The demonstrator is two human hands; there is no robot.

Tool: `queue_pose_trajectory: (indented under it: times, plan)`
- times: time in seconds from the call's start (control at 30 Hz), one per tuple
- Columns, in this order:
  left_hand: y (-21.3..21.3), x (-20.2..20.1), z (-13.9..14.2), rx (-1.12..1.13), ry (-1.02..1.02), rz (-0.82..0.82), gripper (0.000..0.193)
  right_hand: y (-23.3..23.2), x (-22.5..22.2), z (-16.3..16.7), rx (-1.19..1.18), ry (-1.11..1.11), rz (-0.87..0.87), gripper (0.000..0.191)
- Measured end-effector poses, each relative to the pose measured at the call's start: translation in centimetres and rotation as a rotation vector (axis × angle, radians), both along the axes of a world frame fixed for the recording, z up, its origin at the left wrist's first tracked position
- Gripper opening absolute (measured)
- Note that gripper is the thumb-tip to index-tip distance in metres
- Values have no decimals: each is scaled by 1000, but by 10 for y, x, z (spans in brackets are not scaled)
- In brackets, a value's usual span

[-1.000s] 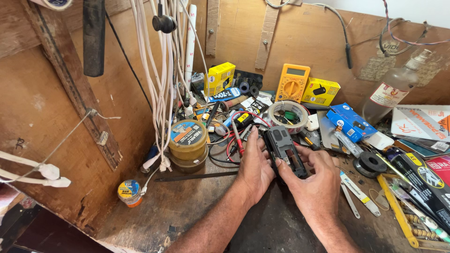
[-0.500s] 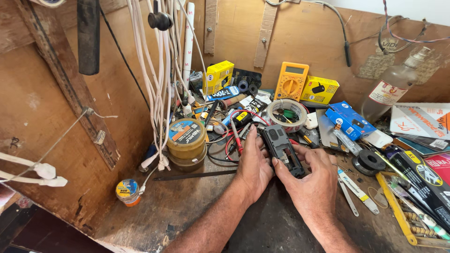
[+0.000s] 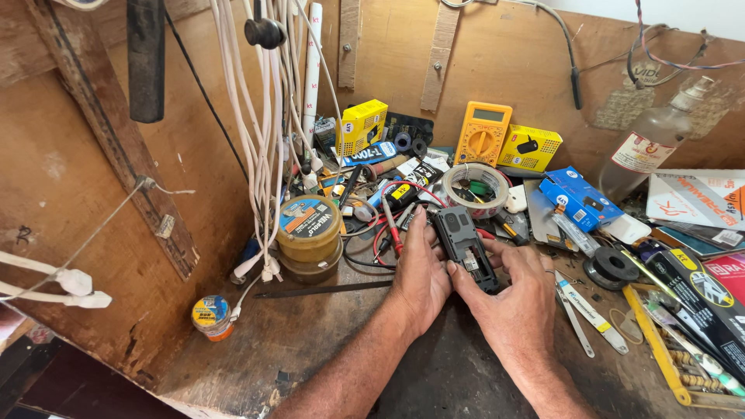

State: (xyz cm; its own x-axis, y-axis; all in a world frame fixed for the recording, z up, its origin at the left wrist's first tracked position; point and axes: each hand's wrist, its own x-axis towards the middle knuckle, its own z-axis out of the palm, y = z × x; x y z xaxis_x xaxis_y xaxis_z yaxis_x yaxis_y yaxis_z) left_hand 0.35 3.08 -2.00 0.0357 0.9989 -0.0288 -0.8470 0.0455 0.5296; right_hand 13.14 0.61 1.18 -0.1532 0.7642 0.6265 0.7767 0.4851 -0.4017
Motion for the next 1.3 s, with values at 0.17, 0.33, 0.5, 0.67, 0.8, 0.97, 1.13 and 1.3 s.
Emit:
queue_pose_trajectory:
  times: [0.17,0.33,0.5,0.67,0.8,0.97,1.13,1.3]
  plan:
    - [-4,-2,4,-15,50,8,76,1,0,0,-16,17,-1,52]
    - [-3,-1,2,-4,28,1,77,1,1,-1,-16,17,-3,52]
    - [-2,0,2,11,15,-1,77,3,1,-1,10,16,4,53]
    - [-4,-1,3,0,37,1,76,3,1,-1,-16,7,-7,53]
    - [-4,0,4,7,61,17,75,4,1,0,-117,57,-12,55]
    - [-5,0,3,15,85,13,75,5,1,0,-120,22,-20,58]
    - [-3,-1,2,3,75,15,72,7,1,-3,-70,20,7,59]
    - [-1,1,-1,20,44,15,70,9,1,-6,-31,91,69,58]
